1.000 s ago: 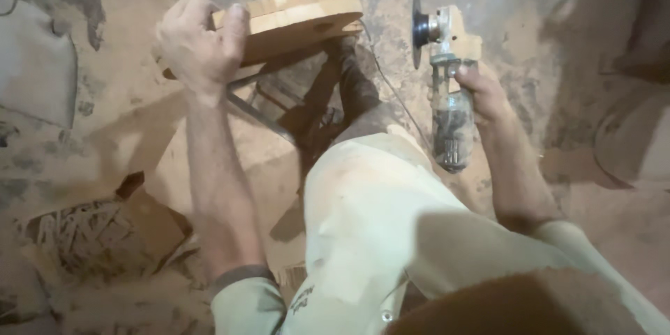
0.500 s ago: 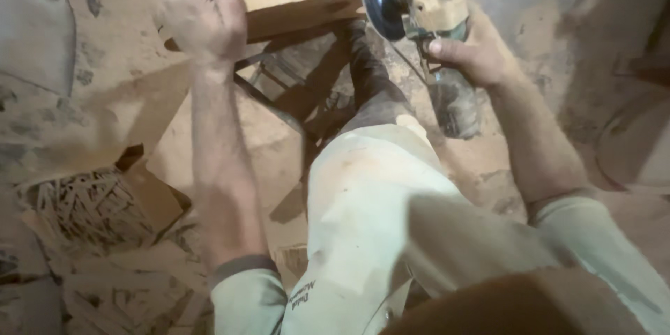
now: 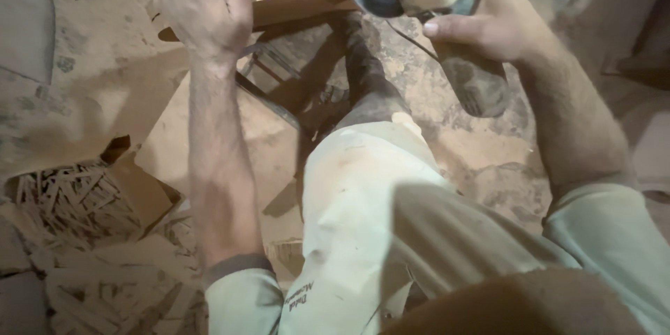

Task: The person sands shaped wooden workpieces, including a long board and curved guitar-body-like panels, using a handheld angle grinder with a sanding disc. They hold each piece against their body or a stand, rotate it to reach different edges, and grind the surfaces and edges, moving between several pieces.

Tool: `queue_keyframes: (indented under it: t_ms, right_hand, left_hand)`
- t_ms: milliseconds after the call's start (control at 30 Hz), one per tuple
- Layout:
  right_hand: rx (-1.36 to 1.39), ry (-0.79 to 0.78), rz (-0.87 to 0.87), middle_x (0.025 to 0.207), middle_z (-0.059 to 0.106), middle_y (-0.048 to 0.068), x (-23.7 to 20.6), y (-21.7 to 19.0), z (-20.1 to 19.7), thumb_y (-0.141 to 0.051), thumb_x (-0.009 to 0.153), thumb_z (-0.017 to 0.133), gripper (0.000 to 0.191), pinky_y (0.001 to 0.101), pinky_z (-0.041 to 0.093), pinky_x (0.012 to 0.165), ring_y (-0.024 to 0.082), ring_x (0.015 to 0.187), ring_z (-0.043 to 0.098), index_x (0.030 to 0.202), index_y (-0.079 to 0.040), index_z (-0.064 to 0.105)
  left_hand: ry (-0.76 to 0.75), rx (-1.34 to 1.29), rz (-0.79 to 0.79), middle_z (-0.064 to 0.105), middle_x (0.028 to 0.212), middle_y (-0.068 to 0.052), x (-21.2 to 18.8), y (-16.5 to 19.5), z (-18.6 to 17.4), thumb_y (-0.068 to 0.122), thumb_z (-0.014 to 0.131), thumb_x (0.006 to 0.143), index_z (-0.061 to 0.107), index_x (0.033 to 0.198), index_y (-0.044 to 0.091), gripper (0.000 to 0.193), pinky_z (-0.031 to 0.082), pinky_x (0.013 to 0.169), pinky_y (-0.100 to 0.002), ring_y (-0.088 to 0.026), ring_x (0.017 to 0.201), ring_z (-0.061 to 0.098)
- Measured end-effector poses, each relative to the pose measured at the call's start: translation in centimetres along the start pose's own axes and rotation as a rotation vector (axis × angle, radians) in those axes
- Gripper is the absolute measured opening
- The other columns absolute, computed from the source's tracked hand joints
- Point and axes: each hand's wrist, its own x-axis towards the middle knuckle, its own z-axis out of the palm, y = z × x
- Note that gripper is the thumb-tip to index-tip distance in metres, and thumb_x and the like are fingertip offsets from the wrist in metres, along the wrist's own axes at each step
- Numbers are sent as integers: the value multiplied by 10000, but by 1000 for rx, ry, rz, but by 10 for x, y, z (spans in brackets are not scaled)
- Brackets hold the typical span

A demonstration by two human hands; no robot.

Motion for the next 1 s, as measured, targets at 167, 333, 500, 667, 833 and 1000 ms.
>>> queue_keyframes:
  t_ms: [167, 333, 500, 667, 833, 1000]
  right_hand:
    - [434, 45, 152, 1318, 610, 163, -10, 18, 7, -322, 825, 850, 964, 496, 625, 926, 285, 1157, 683, 1543, 10, 298]
    - [520, 191, 258, 1335, 624, 115, -17, 66, 25, -271, 806, 841, 925, 463, 601, 1004, 261, 1204, 659, 1552, -20, 355]
    - [744, 279, 263, 1288, 649, 94, -19, 107, 55, -316, 808, 863, 890, 378, 566, 1078, 225, 1201, 647, 1523, -2, 435]
    - [756, 189, 137, 1284, 646, 99, -17, 95, 50, -341, 815, 858, 887, 370, 561, 1083, 204, 1202, 644, 1515, 13, 444]
    - [529, 21, -42, 1326, 607, 132, -2, 42, 24, -327, 863, 850, 873, 384, 543, 1101, 191, 1221, 617, 1529, 34, 416]
    - [96, -71, -73, 1312, 655, 201, 13, -3, 7, -291, 845, 841, 810, 429, 575, 1099, 260, 1202, 678, 1463, 69, 460]
  left_hand:
    - [-21, 27, 10, 667, 957, -169, 2, -2, 0, 113, 599, 914, 721, 1049, 47, 194, 485, 780, -499, -388, 861, 633]
    - [-27, 23, 20, 679, 926, -143, 2, -4, 1, 135, 599, 926, 730, 1055, 50, 202, 482, 765, -486, -359, 845, 643]
    - [-27, 19, -20, 629, 778, -140, 7, -5, 6, 173, 625, 922, 667, 840, 48, 155, 467, 672, -471, -331, 716, 620]
    - [-8, 14, -7, 632, 810, -147, 6, -3, 5, 159, 614, 911, 641, 830, 38, 148, 480, 714, -481, -353, 777, 628]
    - [12, 29, -21, 643, 813, -144, 3, 1, 5, 168, 617, 894, 629, 810, 45, 149, 471, 713, -487, -350, 769, 622]
    - [3, 36, -39, 610, 769, -139, 5, 1, 6, 183, 630, 921, 601, 784, 46, 196, 444, 715, -495, -357, 755, 608]
